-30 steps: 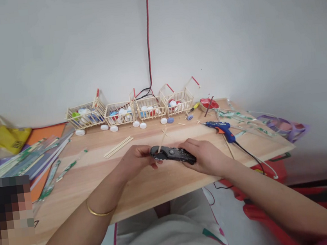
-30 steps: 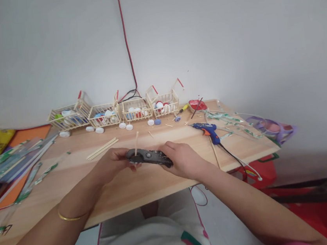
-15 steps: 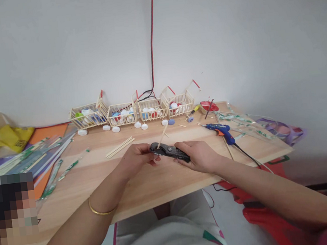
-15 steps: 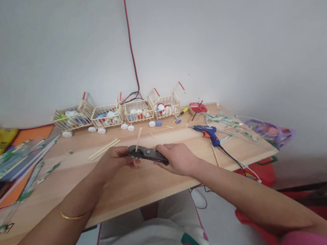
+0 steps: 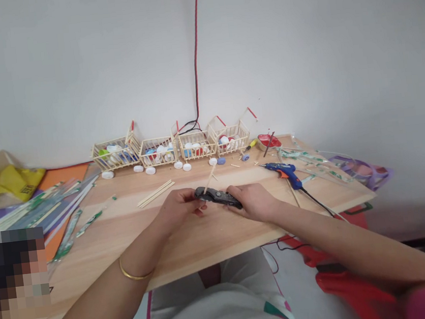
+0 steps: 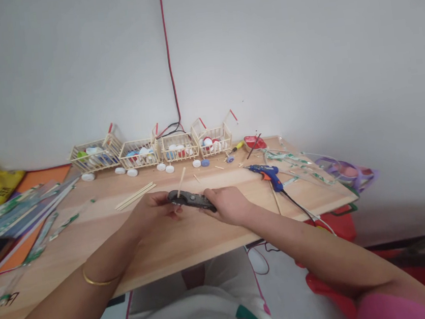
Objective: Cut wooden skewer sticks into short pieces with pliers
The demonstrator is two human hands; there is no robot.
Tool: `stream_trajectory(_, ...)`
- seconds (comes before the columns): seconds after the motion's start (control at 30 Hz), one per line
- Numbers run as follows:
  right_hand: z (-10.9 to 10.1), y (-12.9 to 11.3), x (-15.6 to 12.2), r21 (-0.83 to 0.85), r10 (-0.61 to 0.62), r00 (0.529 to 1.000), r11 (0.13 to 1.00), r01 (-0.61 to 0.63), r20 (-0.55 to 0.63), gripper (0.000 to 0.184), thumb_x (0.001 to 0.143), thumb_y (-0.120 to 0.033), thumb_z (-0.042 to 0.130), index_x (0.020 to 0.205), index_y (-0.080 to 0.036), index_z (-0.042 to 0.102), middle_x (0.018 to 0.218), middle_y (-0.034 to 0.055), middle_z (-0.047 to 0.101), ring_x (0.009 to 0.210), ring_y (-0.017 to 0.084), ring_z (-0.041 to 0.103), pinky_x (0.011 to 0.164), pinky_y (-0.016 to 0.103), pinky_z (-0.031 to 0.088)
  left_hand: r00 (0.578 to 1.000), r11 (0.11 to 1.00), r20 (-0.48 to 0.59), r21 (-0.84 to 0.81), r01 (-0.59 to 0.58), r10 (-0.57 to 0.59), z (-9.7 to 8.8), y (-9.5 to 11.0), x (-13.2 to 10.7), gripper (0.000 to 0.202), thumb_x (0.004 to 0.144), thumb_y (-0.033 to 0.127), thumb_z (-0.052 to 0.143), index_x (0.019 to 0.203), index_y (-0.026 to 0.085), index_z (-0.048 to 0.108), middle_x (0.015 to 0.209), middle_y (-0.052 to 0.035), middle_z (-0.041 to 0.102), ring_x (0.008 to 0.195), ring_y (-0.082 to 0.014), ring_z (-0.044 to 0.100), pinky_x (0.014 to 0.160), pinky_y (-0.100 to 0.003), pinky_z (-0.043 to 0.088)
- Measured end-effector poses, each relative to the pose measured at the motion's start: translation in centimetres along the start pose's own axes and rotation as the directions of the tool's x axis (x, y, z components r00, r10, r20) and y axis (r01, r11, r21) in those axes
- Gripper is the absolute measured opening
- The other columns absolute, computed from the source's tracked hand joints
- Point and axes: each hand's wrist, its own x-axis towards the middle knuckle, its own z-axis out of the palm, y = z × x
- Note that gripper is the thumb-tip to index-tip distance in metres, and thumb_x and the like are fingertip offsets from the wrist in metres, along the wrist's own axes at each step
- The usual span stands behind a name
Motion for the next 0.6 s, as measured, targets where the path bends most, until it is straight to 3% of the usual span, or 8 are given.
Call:
stream_trajectory(0.2, 0.1, -0.3, 0.1, 0.048, -0.042, 0.999, 0.998, 0.042, 0.001, 0.034, 0.087, -0.039, 0.042, 0.111, -0.017, 0.053, 0.085, 0.0083, 0.069, 0.073, 0.021, 0.065, 0.059, 0.026, 0.037, 0.998, 0.995, 0.028, -0.080, 0.058, -0.056, -0.2, -0.4, 0.2, 0.019, 0.063, 0.026, 0.071, 0.071, 0.011, 0.063, 0.065, -0.0018, 0.062, 0.061, -0.0121, 0.058, 0.060, -0.026, 0.050)
stream_trajectory(0.4, -0.4, -0.8, 0.1, 0.181, -0.008, 0.991, 0.983, -0.016, 0.131, 0.027, 0.087, -0.039, 0.043, 0.087, -0.017, 0.059, 0.075, 0.0070, 0.067, 0.065, 0.017, 0.061, 0.055, 0.023, 0.034, 0.991, 0.964, 0.071, -0.232, 0.131, -0.117, -0.1, -1.5, 0.5, 0.020, 0.061, 0.024, 0.073, 0.071, 0.011, 0.061, 0.060, -0.0012, 0.061, 0.056, -0.0101, 0.056, 0.055, -0.022, 0.046)
stream_trajectory(0.6, -0.6, -1.0, -0.3, 0.362, 0.013, 0.976, 0.927, -0.093, 0.218, 0.027, 0.085, -0.039, 0.046, 0.081, -0.015, 0.058, 0.069, 0.0052, 0.063, 0.058, 0.013, 0.053, 0.054, 0.021, 0.033, 0.977, 0.946, 0.112, -0.251, 0.203, -0.180, -0.3, -1.5, 0.4, 0.022, 0.059, 0.025, 0.075, 0.070, 0.011, 0.062, 0.061, -0.0014, 0.060, 0.057, -0.0099, 0.055, 0.054, -0.021, 0.045)
